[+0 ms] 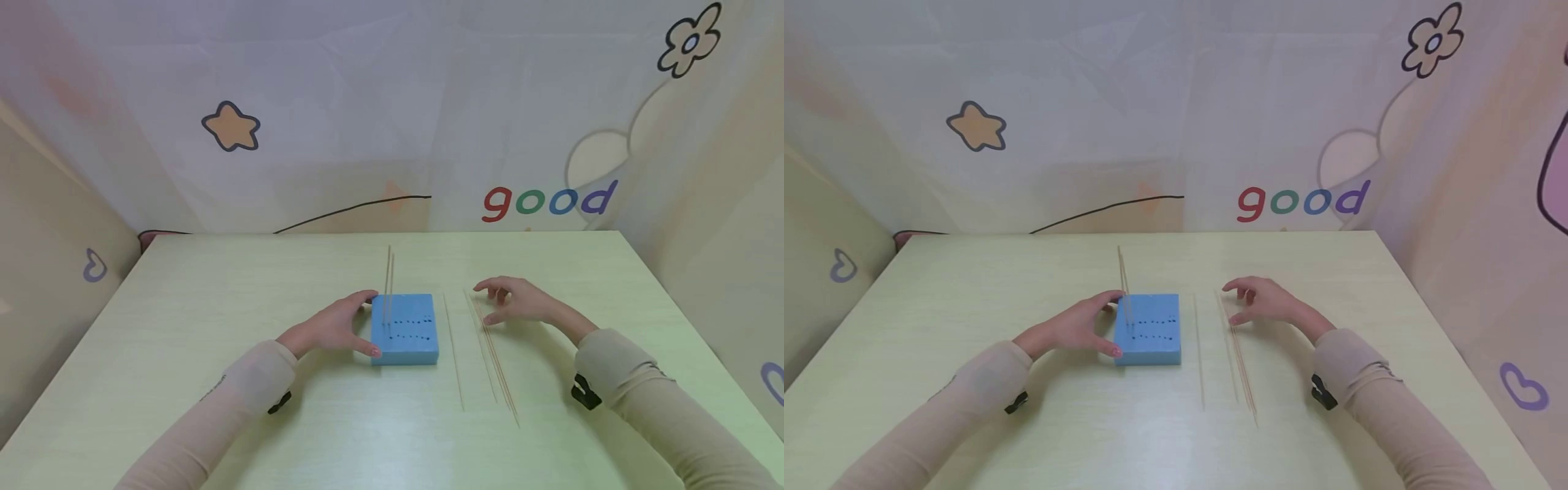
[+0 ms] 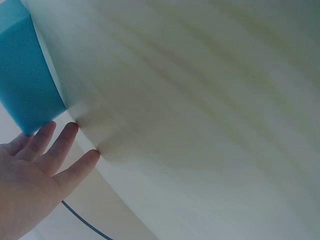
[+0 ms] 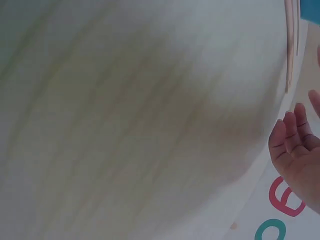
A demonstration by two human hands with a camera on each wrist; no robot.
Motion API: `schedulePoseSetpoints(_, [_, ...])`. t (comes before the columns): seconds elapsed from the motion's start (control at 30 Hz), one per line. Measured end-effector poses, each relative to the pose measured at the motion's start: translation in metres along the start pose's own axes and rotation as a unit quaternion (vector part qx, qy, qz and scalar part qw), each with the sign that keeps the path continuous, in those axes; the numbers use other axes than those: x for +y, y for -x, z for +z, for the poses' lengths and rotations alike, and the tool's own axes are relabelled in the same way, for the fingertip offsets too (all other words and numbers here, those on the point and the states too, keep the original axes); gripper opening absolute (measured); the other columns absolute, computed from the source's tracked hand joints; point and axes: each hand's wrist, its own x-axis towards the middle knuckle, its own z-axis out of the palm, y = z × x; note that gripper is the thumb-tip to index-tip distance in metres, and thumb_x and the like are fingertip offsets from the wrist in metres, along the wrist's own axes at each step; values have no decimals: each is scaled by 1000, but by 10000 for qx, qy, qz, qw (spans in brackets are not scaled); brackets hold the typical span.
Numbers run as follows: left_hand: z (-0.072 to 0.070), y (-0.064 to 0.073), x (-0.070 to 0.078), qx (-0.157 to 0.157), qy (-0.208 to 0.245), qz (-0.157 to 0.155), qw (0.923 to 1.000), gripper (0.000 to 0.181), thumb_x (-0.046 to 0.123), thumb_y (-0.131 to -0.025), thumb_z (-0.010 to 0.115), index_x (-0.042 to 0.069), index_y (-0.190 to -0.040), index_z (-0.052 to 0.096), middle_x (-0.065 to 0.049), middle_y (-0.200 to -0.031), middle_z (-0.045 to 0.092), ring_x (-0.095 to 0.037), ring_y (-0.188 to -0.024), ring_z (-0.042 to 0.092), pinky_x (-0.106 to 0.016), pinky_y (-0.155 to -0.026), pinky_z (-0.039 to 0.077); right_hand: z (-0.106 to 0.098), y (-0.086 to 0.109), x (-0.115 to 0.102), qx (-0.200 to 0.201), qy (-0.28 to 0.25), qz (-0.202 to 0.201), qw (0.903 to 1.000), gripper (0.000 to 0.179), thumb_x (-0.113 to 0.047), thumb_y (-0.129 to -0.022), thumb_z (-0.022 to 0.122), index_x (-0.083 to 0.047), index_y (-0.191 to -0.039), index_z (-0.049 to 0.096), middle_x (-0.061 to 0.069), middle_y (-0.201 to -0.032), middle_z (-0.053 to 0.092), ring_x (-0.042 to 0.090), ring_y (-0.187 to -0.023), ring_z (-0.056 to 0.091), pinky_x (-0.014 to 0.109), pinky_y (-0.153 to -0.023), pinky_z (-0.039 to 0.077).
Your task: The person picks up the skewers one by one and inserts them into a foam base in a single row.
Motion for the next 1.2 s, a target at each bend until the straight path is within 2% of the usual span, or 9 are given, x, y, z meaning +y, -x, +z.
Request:
schedulePoseSetpoints(0.2, [0, 1, 2, 4, -23, -5, 10000, 105, 40, -62, 82, 6, -142, 24, -11, -142, 33, -29, -127, 35, -41, -104, 28, 4, 2, 7, -307, 303, 80, 9990, 80, -34, -68, 79, -5, -132, 42, 14, -107, 47, 27, -93, 41, 39, -81, 38])
schedulePoseSetpoints(0.4, [1, 0, 3, -9, -5, -32, 10000, 104, 40, -63, 82, 7, -142, 24, -9, -142, 33, -28, -127, 35, -40, -104, 29, 10, 4, 13, -425, 450, 208, 9979, 88, -39, -67, 79, -7, -137, 37, 15, -111, 44, 29, -99, 40, 46, -88, 38])
schedulePoseSetpoints(0.7, [2, -1, 1, 15, -47, -79, 10000, 103, 40, -63, 82, 8, -142, 24, -8, -142, 34, -28, -127, 35, -40, -104, 29, 12, 5, 14, -449, 536, 103, 9975, 86, -39, -66, 79, -8, -136, 40, 13, -109, 42, 28, -100, 38, 41, -82, 38])
schedulePoseSetpoints(1.0, [2, 1, 2, 52, -74, -27, 10000, 103, 40, -62, 82, 6, -141, 25, -10, -141, 34, -29, -126, 36, -41, -103, 29, 11, 4, 14, -405, 378, -24, 9985, 82, -32, -67, 80, -3, -130, 37, 16, -111, 43, 32, -103, 38, 50, -93, 35])
schedulePoseSetpoints(1.2, [2, 0, 2, 56, -102, -89, 9999, 103, 39, -62, 83, 7, -142, 25, -9, -142, 34, -27, -126, 36, -39, -104, 29, 5, 2, 14, -522, 21, -88, 9986, 84, -28, -65, 82, 1, -126, 31, 13, -104, 41, 28, -98, 38, 41, -90, 34])
